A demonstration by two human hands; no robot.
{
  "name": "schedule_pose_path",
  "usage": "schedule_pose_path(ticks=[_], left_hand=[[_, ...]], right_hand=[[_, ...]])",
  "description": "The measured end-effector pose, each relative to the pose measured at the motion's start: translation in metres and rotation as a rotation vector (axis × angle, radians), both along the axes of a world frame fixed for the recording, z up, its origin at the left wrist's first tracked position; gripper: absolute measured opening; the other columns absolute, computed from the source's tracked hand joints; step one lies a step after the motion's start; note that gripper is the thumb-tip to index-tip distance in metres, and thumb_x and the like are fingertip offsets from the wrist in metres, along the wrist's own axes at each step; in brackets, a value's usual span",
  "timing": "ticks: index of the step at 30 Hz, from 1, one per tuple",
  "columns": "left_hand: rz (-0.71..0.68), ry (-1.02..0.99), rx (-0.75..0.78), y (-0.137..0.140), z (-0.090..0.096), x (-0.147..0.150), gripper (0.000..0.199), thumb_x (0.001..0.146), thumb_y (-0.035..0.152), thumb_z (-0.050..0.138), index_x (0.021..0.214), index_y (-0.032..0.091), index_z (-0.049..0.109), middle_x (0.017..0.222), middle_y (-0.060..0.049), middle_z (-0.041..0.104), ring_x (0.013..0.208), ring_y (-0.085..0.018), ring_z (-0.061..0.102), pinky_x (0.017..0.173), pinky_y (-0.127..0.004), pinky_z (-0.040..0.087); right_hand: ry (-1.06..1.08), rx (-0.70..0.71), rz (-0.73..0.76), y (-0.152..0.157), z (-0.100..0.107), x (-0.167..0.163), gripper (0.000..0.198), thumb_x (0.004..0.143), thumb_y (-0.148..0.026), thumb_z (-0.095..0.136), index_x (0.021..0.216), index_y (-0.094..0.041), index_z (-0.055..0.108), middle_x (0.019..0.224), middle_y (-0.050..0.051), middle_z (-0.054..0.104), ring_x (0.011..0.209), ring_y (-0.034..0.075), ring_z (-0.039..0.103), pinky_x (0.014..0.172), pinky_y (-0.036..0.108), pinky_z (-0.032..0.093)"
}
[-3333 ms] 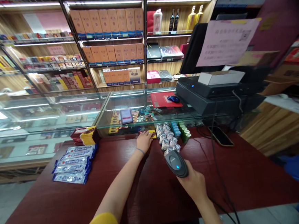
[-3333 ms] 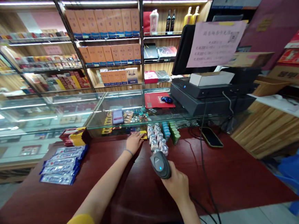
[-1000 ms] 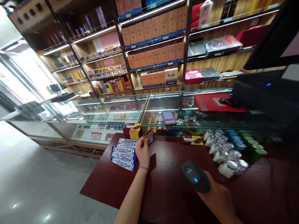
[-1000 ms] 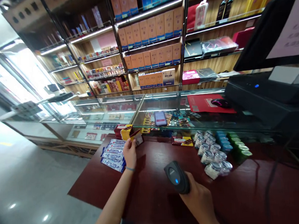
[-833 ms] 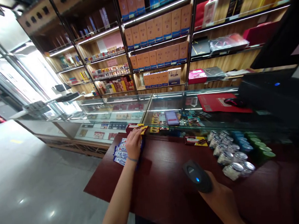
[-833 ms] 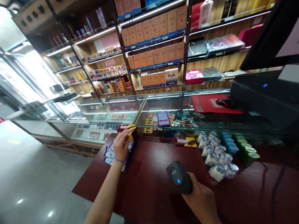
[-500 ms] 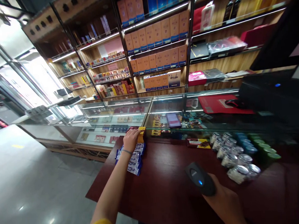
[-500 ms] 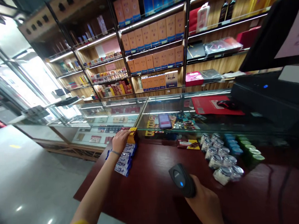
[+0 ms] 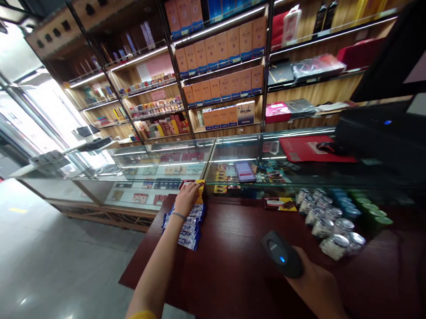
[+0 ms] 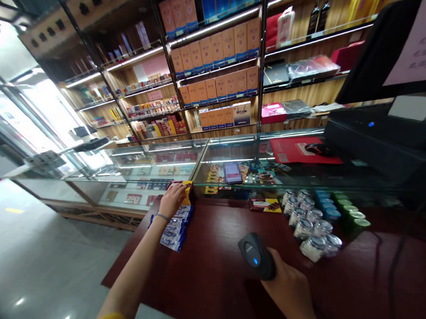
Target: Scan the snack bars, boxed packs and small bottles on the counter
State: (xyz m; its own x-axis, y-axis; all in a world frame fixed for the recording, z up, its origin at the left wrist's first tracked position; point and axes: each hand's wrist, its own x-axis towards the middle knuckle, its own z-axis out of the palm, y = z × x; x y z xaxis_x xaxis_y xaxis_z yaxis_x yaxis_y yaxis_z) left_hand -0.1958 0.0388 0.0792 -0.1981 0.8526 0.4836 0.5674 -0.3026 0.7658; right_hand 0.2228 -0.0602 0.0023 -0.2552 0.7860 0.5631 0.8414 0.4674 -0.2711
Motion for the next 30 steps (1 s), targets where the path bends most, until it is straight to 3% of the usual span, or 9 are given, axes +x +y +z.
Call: schedule_pose_path(ticks=[4, 7, 10, 15, 20, 23, 30], left_hand=[[0.055, 0.167, 0.060, -0.002, -0.003, 0.007, 0.046, 0.069, 0.018, 0.077, 0.112, 0.031, 0.070, 0.133, -0.008, 0.062, 0.138, -0.032, 0.042, 0.123, -0.048, 0.013], [0.084, 0.210, 0.135, -0.003, -0.009, 0.030, 0.042, 0.074, 0.023, 0.075, 0.116, 0.030, 0.069, 0.136, -0.010, 0.059, 0.140, -0.033, 0.040, 0.122, -0.049, 0.016], [0.031, 0.073, 0.139, -0.001, -0.017, 0.070, 0.034, 0.078, 0.028, 0.074, 0.111, 0.028, 0.071, 0.128, -0.011, 0.062, 0.134, -0.032, 0.046, 0.120, -0.049, 0.024], [-0.171, -0.297, 0.014, 0.010, -0.037, 0.156, 0.027, 0.071, 0.024, 0.080, 0.096, 0.027, 0.074, 0.115, -0.011, 0.067, 0.125, -0.032, 0.054, 0.119, -0.048, 0.030], [-0.330, -0.146, 0.088, 0.033, -0.070, 0.231, 0.035, 0.074, 0.024, 0.077, 0.108, 0.029, 0.071, 0.125, -0.012, 0.064, 0.127, -0.030, 0.053, 0.118, -0.046, 0.031], [-0.379, -0.095, 0.098, 0.050, -0.088, 0.266, 0.039, 0.074, 0.027, 0.079, 0.112, 0.029, 0.070, 0.129, -0.013, 0.063, 0.129, -0.029, 0.052, 0.118, -0.047, 0.029], [-0.386, -0.099, 0.088, 0.082, -0.109, 0.314, 0.040, 0.068, 0.044, 0.082, 0.104, 0.030, 0.070, 0.131, -0.013, 0.062, 0.135, -0.033, 0.047, 0.120, -0.053, 0.019]], right_hand=[[0.036, 0.018, 0.001, 0.001, 0.003, 0.003, 0.034, 0.080, -0.028, 0.050, 0.113, -0.020, 0.054, 0.069, 0.003, 0.070, 0.057, 0.023, 0.068, 0.055, 0.030, 0.045], [0.056, 0.007, 0.005, 0.001, 0.009, 0.008, 0.032, 0.080, -0.027, 0.051, 0.112, -0.021, 0.054, 0.070, 0.001, 0.071, 0.059, 0.022, 0.069, 0.055, 0.029, 0.045], [0.049, -0.004, -0.022, 0.001, 0.013, 0.016, 0.030, 0.081, -0.025, 0.050, 0.111, -0.022, 0.053, 0.074, 0.001, 0.072, 0.059, 0.022, 0.069, 0.054, 0.029, 0.045], [0.044, 0.003, -0.077, -0.001, 0.010, 0.041, 0.032, 0.082, -0.029, 0.052, 0.112, -0.020, 0.055, 0.077, 0.005, 0.073, 0.064, 0.023, 0.070, 0.057, 0.028, 0.047], [0.023, 0.058, -0.138, -0.002, 0.011, 0.073, 0.040, 0.084, -0.031, 0.053, 0.120, -0.014, 0.054, 0.070, 0.004, 0.072, 0.057, 0.022, 0.068, 0.054, 0.028, 0.046], [0.015, 0.073, -0.174, -0.004, 0.019, 0.089, 0.032, 0.086, -0.032, 0.051, 0.113, -0.016, 0.055, 0.068, 0.003, 0.071, 0.054, 0.021, 0.068, 0.051, 0.027, 0.043], [0.023, 0.046, -0.253, -0.007, 0.023, 0.115, 0.024, 0.089, -0.037, 0.051, 0.105, -0.019, 0.054, 0.065, 0.002, 0.070, 0.054, 0.021, 0.068, 0.049, 0.027, 0.040]])
